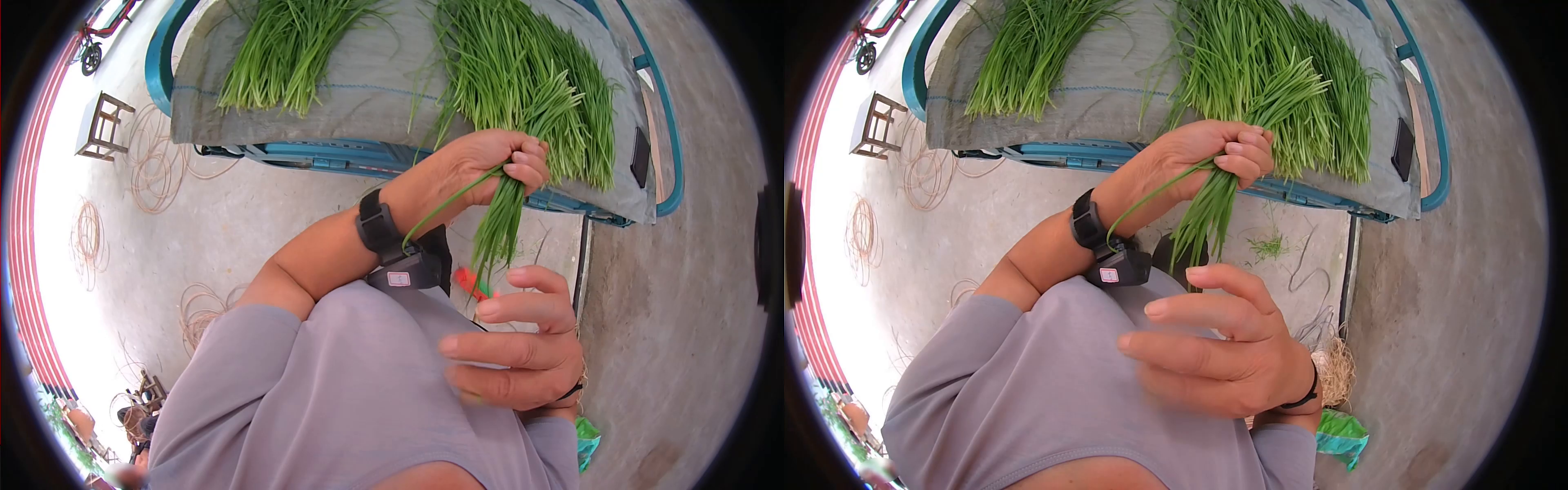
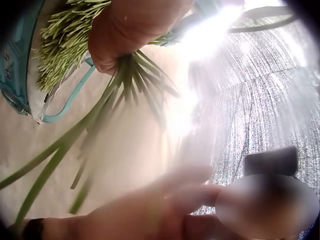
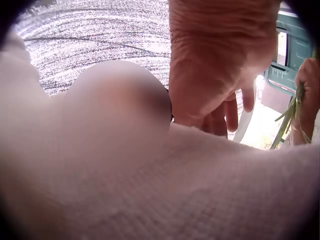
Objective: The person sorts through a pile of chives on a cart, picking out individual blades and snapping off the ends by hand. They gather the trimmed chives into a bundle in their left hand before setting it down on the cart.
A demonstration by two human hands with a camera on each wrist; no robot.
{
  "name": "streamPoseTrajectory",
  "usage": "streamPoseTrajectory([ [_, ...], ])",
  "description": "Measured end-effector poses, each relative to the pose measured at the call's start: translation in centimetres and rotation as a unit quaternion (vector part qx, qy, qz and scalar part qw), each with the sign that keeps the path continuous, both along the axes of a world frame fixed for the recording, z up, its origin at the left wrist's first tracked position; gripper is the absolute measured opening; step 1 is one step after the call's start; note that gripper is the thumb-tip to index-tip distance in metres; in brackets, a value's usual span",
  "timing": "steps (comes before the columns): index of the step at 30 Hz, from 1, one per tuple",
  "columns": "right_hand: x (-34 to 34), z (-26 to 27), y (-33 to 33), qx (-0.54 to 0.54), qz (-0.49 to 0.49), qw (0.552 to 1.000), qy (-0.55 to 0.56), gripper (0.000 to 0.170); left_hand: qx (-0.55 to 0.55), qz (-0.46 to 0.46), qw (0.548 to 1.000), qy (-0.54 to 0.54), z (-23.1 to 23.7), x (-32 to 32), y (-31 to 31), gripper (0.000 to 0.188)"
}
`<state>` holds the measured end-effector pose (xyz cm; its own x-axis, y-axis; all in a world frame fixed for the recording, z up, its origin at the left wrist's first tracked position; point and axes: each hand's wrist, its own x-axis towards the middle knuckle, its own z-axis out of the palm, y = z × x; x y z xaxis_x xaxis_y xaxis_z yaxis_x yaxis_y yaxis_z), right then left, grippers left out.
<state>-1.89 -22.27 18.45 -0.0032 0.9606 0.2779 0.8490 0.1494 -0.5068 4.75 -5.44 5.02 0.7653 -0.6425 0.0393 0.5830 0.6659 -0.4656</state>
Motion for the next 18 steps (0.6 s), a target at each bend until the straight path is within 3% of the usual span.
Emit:
streamPoseTrajectory([
  [1,0.0,0.2,0.0,-0.021,0.021,1.000,0.004,0.018,0.001,0.001,1.000,-0.002,0.1,0.0,-0.1,0.010],
  [6,-0.1,-1.3,2.9,0.046,-0.157,0.979,-0.122,0.022,0.042,-0.011,0.999,-0.027,0.8,-0.4,-0.3,0.014],
  [11,1.5,-4.6,5.6,0.089,-0.149,0.962,-0.211,0.023,0.082,-0.007,0.988,-0.129,-0.3,-1.0,-0.7,0.017],
  [13,1.8,-4.1,5.5,0.078,-0.139,0.974,-0.159,0.021,0.093,-0.001,0.981,-0.173,-1.2,-0.9,-0.3,0.019],
  [15,2.0,-3.7,5.3,0.078,-0.143,0.982,-0.095,0.019,0.087,-0.010,0.988,-0.124,-1.1,-0.9,-0.1,0.021],
  [17,2.0,-3.2,4.9,0.088,-0.167,0.982,-0.022,0.018,0.060,-0.040,0.997,0.016,1.9,-2.0,-0.1,0.027],
  [18,2.0,-2.8,4.8,0.088,-0.147,0.985,-0.008,0.017,0.056,-0.038,0.998,0.011,2.3,-1.9,0.1,0.025],
])
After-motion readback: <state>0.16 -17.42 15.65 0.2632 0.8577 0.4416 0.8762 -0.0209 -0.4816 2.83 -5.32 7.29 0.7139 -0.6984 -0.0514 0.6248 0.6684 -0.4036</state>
